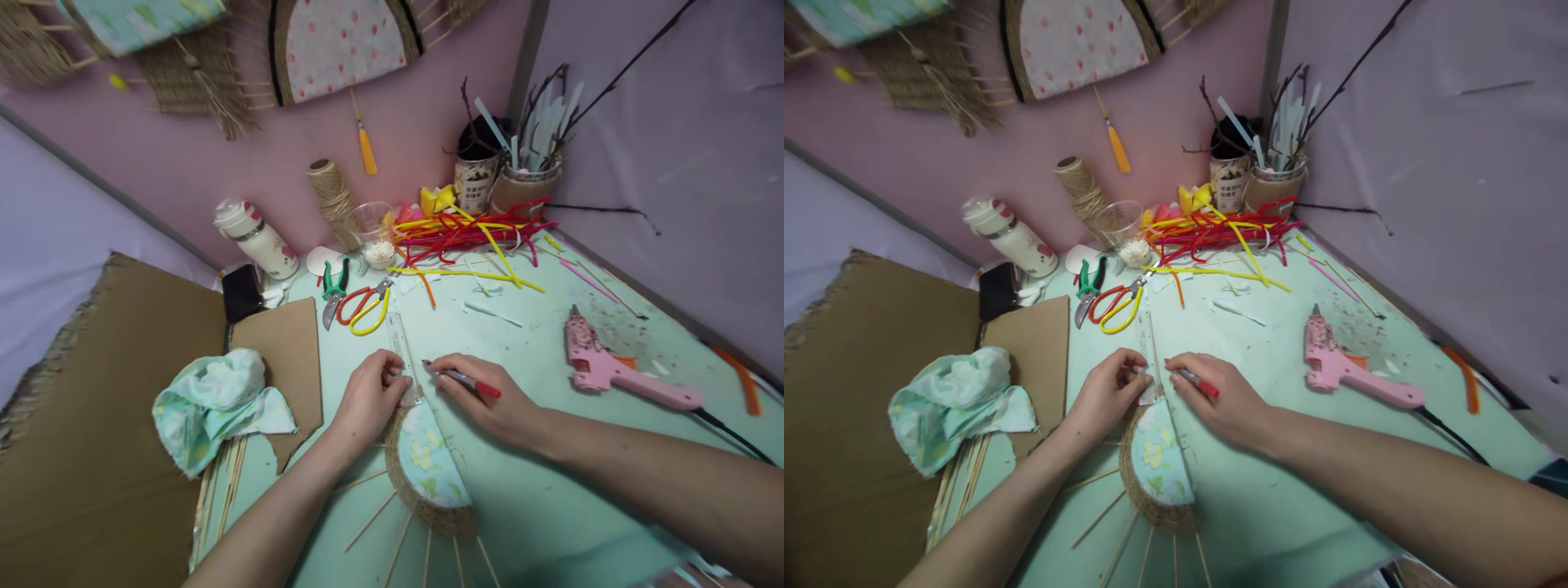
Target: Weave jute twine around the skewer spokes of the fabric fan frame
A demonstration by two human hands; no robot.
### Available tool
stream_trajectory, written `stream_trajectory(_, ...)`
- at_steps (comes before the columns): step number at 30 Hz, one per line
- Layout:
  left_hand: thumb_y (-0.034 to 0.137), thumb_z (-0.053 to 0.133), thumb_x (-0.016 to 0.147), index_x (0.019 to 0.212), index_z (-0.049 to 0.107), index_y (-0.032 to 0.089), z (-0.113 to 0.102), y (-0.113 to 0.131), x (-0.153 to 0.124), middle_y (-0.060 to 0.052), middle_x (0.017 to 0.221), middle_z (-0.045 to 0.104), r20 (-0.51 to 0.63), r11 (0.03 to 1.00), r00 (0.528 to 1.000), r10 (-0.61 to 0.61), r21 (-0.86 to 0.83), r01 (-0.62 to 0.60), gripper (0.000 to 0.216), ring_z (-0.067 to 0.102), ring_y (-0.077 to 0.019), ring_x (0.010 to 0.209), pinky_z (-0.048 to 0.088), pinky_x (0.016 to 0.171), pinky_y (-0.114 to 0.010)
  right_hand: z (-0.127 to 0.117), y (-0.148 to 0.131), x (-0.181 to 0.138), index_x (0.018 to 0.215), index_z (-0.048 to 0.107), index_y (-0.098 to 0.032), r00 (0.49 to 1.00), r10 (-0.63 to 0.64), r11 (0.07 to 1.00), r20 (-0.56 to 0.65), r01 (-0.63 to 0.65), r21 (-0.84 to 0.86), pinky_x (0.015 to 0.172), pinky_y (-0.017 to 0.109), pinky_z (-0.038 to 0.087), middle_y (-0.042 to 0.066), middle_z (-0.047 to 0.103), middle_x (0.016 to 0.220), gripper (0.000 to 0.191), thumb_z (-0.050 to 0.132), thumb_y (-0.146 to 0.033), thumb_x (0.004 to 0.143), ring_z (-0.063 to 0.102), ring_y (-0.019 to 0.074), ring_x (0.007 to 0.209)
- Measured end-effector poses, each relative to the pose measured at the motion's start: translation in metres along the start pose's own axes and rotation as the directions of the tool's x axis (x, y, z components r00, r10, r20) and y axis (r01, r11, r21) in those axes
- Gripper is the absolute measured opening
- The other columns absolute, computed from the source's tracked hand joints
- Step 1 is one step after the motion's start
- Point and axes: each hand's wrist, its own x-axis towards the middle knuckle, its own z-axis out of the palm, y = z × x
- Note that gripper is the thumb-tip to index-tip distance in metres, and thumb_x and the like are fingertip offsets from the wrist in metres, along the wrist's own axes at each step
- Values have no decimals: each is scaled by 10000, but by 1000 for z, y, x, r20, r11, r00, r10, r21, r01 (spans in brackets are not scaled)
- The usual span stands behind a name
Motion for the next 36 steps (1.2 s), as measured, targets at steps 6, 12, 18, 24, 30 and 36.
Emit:
stream_trajectory(6,254,588,762,856,588,195,0,1,0,-10,777,633,-13,998,1000,26,63,-26,111,570,-142,660,426,660,-271,0,-1,4,972,637,-192,999,23,998,-22,-22,52,733,271,475,34,671,865,149,514,-242,905,616,146,806)
stream_trajectory(12,245,565,778,827,596,188,0,3,-1,-3,751,620,-14,996,1000,22,86,-21,81,568,-127,623,428,648,-262,-3,-6,8,940,666,-186,995,92,991,-40,-88,106,680,259,488,38,701,849,158,539,-203,848,638,149,746)
stream_trajectory(18,233,561,776,795,597,185,-1,5,-1,3,728,610,-4,995,1000,11,96,-10,63,552,-119,591,419,630,-258,-3,-6,9,927,673,-191,992,128,987,-20,-125,105,678,257,488,25,713,830,177,516,-213,848,644,145,739)
stream_trajectory(24,235,558,775,797,599,184,-1,4,0,4,710,606,5,994,1000,0,106,-1,69,548,-124,601,419,650,-266,-3,-7,10,923,670,-194,987,160,981,3,-159,111,679,251,479,16,716,838,182,504,-220,857,642,139,750)
stream_trajectory(30,241,560,771,803,602,187,-1,3,1,-4,723,612,6,993,1000,4,119,-4,76,564,-138,651,421,667,-272,-2,-7,10,923,671,-195,985,173,977,14,-173,127,680,244,475,12,716,838,181,504,-222,857,641,135,750)
stream_trajectory(36,239,553,773,797,598,185,-1,5,0,4,709,607,9,995,1000,-7,101,6,73,560,-126,603,418,639,-266,-1,-6,10,926,671,-198,985,174,977,19,-175,119,683,242,472,8,715,843,179,508,-216,855,640,134,756)
